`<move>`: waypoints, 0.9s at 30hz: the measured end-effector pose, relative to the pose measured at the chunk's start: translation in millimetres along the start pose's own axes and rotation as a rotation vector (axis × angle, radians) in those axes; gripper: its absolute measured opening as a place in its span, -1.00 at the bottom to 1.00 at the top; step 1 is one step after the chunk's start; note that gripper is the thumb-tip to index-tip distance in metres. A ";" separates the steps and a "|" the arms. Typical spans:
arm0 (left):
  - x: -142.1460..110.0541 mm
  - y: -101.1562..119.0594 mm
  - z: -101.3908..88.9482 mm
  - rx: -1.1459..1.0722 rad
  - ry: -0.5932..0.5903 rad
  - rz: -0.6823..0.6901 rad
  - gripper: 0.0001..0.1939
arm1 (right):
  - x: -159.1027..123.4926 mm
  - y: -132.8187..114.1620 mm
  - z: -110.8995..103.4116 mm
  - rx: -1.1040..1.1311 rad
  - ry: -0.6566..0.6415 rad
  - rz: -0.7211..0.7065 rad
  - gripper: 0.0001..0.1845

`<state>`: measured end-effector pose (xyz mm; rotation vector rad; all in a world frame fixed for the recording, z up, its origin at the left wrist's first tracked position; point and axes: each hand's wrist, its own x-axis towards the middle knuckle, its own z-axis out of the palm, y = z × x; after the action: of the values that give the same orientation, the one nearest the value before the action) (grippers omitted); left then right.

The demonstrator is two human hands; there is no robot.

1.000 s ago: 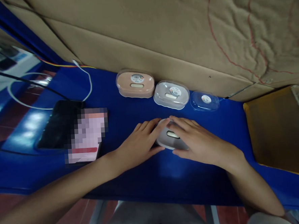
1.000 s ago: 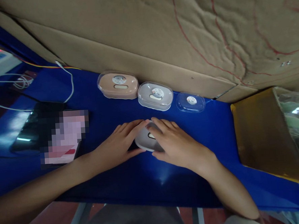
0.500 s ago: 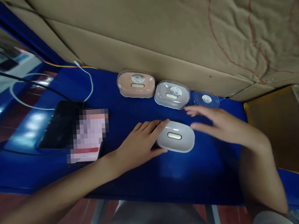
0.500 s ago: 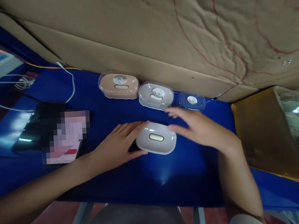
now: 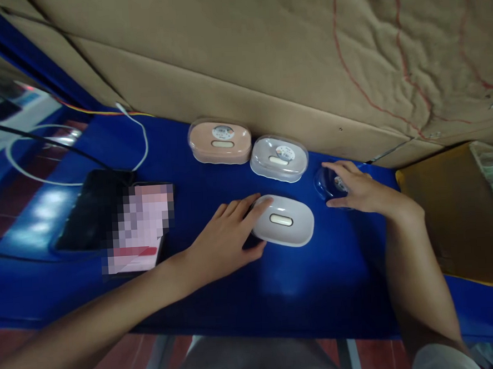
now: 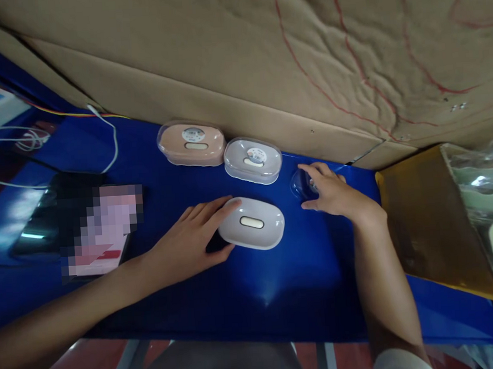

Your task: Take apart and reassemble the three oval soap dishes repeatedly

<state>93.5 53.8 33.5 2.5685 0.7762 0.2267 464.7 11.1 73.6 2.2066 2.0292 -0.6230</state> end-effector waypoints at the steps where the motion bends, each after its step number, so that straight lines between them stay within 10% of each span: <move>1: 0.1 -0.3 -0.5 -0.021 -0.002 0.001 -0.17 | -2.1 -1.4 -1.2 0.028 -0.011 -0.005 0.10; 11: 0.0 -7.8 4.4 -0.242 0.036 -0.021 -0.01 | -34.5 -81.8 -5.6 0.210 -0.049 -0.438 0.02; 27: 1.6 -9.0 11.0 -0.346 0.127 0.023 -0.01 | -30.3 -120.5 18.8 0.108 0.045 -0.559 0.09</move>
<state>93.5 57.3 19.7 2.2526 0.6845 0.4900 342.0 -9.0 92.4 1.6957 2.7122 -0.7415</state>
